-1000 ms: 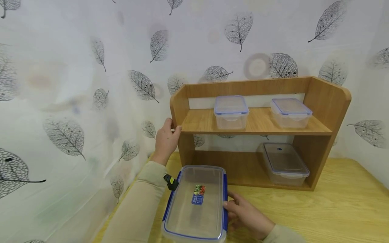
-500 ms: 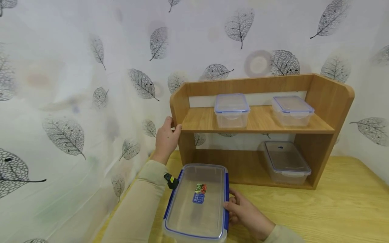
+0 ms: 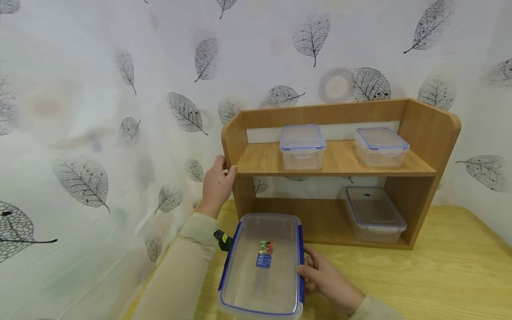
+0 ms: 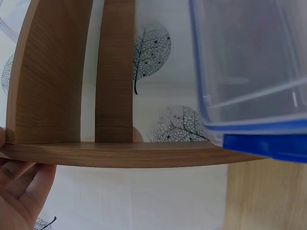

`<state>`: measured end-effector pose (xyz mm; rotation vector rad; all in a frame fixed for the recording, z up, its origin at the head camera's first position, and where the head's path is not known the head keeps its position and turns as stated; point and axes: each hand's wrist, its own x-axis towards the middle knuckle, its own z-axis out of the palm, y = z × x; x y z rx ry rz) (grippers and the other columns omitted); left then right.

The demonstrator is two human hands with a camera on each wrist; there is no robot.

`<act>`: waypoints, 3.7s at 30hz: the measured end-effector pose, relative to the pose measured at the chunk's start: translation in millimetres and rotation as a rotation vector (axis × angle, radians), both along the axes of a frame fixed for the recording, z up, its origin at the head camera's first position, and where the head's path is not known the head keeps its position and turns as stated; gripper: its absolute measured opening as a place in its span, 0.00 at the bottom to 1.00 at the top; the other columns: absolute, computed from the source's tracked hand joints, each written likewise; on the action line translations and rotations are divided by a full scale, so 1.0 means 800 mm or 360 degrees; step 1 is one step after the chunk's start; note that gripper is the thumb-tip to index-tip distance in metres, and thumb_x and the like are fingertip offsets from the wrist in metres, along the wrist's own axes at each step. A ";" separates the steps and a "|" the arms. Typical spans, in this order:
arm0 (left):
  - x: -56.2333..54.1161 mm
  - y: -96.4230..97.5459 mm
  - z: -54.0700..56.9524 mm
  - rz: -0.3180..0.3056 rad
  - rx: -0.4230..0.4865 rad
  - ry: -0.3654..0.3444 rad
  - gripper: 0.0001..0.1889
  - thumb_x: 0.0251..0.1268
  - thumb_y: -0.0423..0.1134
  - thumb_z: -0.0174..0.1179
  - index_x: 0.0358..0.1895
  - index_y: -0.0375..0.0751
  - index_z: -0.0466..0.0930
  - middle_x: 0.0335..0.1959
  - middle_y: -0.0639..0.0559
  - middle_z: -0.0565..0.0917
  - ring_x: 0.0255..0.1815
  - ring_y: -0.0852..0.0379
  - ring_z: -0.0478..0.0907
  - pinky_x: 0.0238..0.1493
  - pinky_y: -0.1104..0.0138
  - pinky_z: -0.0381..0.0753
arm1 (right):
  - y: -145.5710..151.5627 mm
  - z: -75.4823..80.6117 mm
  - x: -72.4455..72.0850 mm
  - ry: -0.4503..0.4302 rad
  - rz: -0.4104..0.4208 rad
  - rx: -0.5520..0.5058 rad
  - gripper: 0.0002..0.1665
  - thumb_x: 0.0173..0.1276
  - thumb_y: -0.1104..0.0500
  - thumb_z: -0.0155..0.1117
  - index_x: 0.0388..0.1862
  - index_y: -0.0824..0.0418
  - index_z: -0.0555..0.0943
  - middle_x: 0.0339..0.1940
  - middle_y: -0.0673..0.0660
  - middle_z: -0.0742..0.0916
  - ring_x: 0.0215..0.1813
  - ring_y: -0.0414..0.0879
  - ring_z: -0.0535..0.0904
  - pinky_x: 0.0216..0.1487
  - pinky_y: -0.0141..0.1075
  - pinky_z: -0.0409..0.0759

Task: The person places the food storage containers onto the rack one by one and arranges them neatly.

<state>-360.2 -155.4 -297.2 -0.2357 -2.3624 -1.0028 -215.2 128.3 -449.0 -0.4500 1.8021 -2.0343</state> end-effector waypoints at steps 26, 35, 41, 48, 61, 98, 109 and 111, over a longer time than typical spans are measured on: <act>0.002 0.001 0.000 0.0004 0.0012 -0.0001 0.15 0.77 0.49 0.54 0.56 0.44 0.72 0.55 0.41 0.84 0.54 0.42 0.84 0.50 0.51 0.86 | 0.024 0.002 -0.024 0.0035 -0.0136 0.0114 0.47 0.78 0.57 0.56 0.81 0.68 0.41 0.46 0.63 0.77 0.35 0.49 0.82 0.40 0.42 0.87; 0.001 0.001 -0.001 0.0007 0.0019 0.0003 0.15 0.77 0.49 0.53 0.56 0.44 0.72 0.56 0.41 0.83 0.55 0.42 0.84 0.51 0.51 0.85 | 0.023 0.008 -0.016 0.0226 -0.0393 0.0427 0.44 0.75 0.53 0.63 0.81 0.62 0.53 0.53 0.63 0.77 0.43 0.52 0.82 0.40 0.44 0.87; 0.001 0.001 -0.001 0.0006 0.0022 0.0009 0.15 0.77 0.50 0.53 0.55 0.44 0.72 0.55 0.41 0.84 0.54 0.42 0.84 0.50 0.51 0.85 | 0.029 0.017 -0.005 0.0767 -0.0500 0.0915 0.40 0.74 0.44 0.64 0.78 0.55 0.63 0.65 0.57 0.74 0.60 0.52 0.76 0.54 0.47 0.82; 0.001 0.001 -0.001 0.0007 0.0026 -0.0007 0.15 0.77 0.50 0.53 0.56 0.44 0.72 0.55 0.42 0.84 0.55 0.43 0.83 0.51 0.51 0.85 | 0.028 0.029 0.016 0.1521 -0.0445 0.1261 0.35 0.72 0.43 0.66 0.75 0.47 0.72 0.75 0.58 0.70 0.70 0.62 0.70 0.59 0.65 0.76; 0.004 0.002 0.000 -0.0007 0.0016 -0.0015 0.16 0.78 0.49 0.52 0.58 0.43 0.71 0.57 0.41 0.83 0.55 0.41 0.83 0.50 0.50 0.85 | 0.004 0.031 0.040 0.2354 -0.0115 0.1396 0.36 0.68 0.35 0.65 0.74 0.40 0.72 0.74 0.54 0.73 0.73 0.57 0.69 0.57 0.63 0.78; 0.005 0.003 0.000 0.0025 0.0005 0.0000 0.16 0.78 0.48 0.53 0.58 0.41 0.72 0.56 0.40 0.83 0.53 0.41 0.84 0.50 0.50 0.86 | -0.009 0.000 0.054 0.2548 0.0033 0.1556 0.38 0.72 0.27 0.49 0.79 0.33 0.63 0.74 0.46 0.73 0.73 0.49 0.69 0.57 0.62 0.78; 0.005 0.003 0.000 0.0017 0.0008 -0.0007 0.16 0.78 0.48 0.53 0.57 0.42 0.71 0.55 0.40 0.83 0.54 0.41 0.83 0.50 0.50 0.85 | -0.006 -0.003 0.044 0.2644 -0.0069 0.1488 0.42 0.69 0.25 0.53 0.78 0.36 0.65 0.74 0.50 0.73 0.72 0.50 0.69 0.56 0.62 0.79; 0.005 0.003 0.000 0.0015 0.0003 -0.0005 0.16 0.78 0.48 0.52 0.57 0.41 0.71 0.56 0.40 0.83 0.54 0.40 0.83 0.50 0.50 0.85 | -0.005 -0.004 0.040 0.2675 -0.0099 0.1439 0.43 0.67 0.25 0.55 0.77 0.37 0.67 0.73 0.51 0.74 0.72 0.51 0.70 0.55 0.62 0.78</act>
